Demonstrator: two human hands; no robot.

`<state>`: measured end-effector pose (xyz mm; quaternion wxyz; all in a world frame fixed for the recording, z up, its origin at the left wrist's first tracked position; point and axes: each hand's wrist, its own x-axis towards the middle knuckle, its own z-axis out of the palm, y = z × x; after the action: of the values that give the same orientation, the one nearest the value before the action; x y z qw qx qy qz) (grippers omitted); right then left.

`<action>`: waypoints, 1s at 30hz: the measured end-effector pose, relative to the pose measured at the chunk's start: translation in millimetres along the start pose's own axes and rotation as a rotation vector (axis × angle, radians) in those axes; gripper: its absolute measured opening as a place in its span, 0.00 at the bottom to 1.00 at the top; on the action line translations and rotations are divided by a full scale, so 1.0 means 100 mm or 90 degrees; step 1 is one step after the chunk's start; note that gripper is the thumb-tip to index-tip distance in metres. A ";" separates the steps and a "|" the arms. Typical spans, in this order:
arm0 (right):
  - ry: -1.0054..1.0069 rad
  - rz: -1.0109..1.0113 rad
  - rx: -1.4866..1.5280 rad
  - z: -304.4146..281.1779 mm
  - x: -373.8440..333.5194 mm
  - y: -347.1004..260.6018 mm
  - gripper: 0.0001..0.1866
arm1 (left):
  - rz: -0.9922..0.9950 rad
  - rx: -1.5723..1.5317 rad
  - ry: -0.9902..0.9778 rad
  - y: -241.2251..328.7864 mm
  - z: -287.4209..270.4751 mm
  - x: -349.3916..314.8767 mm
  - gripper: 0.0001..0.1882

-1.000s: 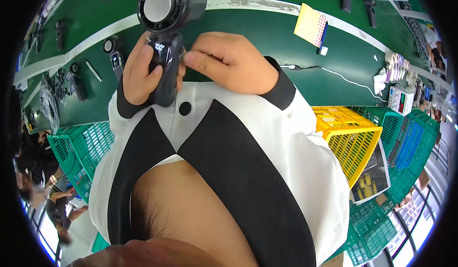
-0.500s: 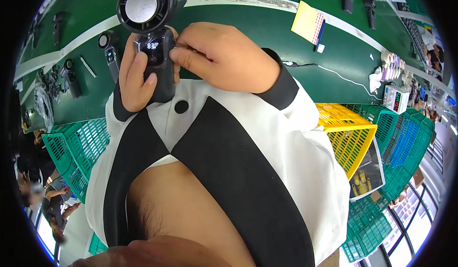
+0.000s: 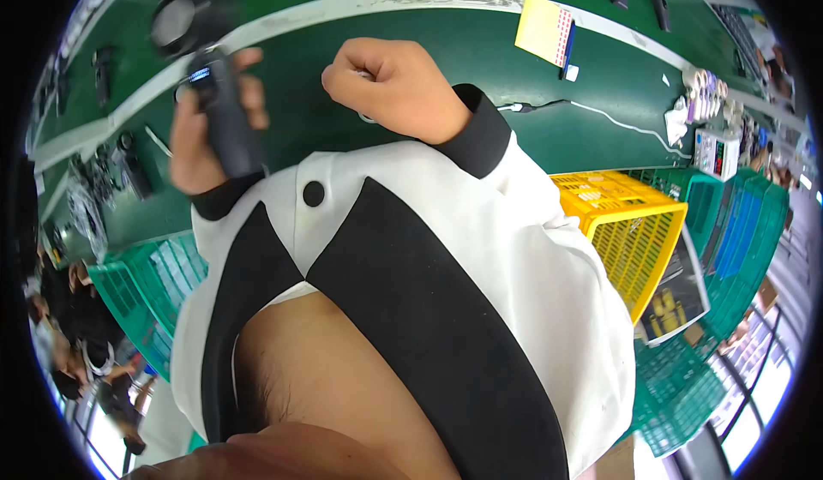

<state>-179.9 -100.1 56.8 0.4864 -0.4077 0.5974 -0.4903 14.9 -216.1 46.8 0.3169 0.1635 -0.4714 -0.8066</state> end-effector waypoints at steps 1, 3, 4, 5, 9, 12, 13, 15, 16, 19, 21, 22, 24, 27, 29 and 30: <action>0.005 0.010 -0.014 -0.02 0.00 0.04 0.10 | 0.029 -0.020 0.128 0.11 -0.06 -0.01 0.32; 0.018 -0.033 -0.035 -0.04 0.02 0.13 0.10 | 0.064 -0.205 0.208 0.50 -0.23 0.04 0.33; 0.021 -0.023 -0.065 -0.04 0.04 0.19 0.11 | 0.161 -0.075 0.339 0.68 -0.26 0.03 0.31; 0.022 -0.001 -0.081 -0.03 0.05 0.24 0.12 | 0.288 0.104 0.485 0.77 -0.22 -0.07 0.30; -0.053 -0.018 -0.390 0.02 0.19 0.53 0.11 | 0.534 0.151 0.097 1.12 0.23 -0.37 0.27; -0.050 -0.025 -0.373 0.06 0.24 0.64 0.11 | 0.581 -0.016 0.090 1.08 0.49 -0.23 0.23; -0.046 0.006 -0.350 0.03 0.23 0.66 0.11 | 0.522 0.141 0.162 0.91 0.60 -0.21 0.22; -0.054 -0.062 -0.283 -0.05 0.18 0.66 0.11 | 0.072 -0.126 0.044 0.64 0.56 -0.01 0.21; -0.073 -0.112 -0.234 -0.06 0.16 0.65 0.11 | -0.001 0.068 0.065 0.43 0.45 0.19 0.20; -0.110 -0.018 -0.226 -0.16 0.05 0.60 0.11 | -0.300 -0.165 -0.039 -0.48 0.19 0.89 0.07; -0.146 0.008 -0.322 -0.16 0.02 0.58 0.11 | -0.344 -0.180 -0.094 -1.11 0.10 1.29 0.16; -0.154 -0.016 -0.307 -0.14 0.00 0.56 0.11 | -0.307 -0.239 -0.103 -1.40 0.08 1.54 0.18; -0.161 -0.002 -0.299 -0.12 -0.02 0.53 0.12 | -0.318 -0.238 0.077 -1.81 0.04 2.00 0.17; -0.136 0.056 -0.313 -0.13 -0.03 0.51 0.13 | -0.170 0.288 -0.121 -2.00 -0.16 2.34 0.14; -0.089 0.059 -0.330 -0.13 -0.05 0.53 0.13 | -0.001 0.720 -0.134 -1.87 -0.29 2.23 0.09; -0.103 0.091 -0.341 -0.15 -0.03 0.53 0.12 | 0.035 0.817 -0.189 -1.73 -0.37 2.12 0.10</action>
<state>-194.7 -84.0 5.6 0.4408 -0.5165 0.6919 -0.2454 -184.3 -320.7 -114.2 0.1083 0.1948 -0.9013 -0.3714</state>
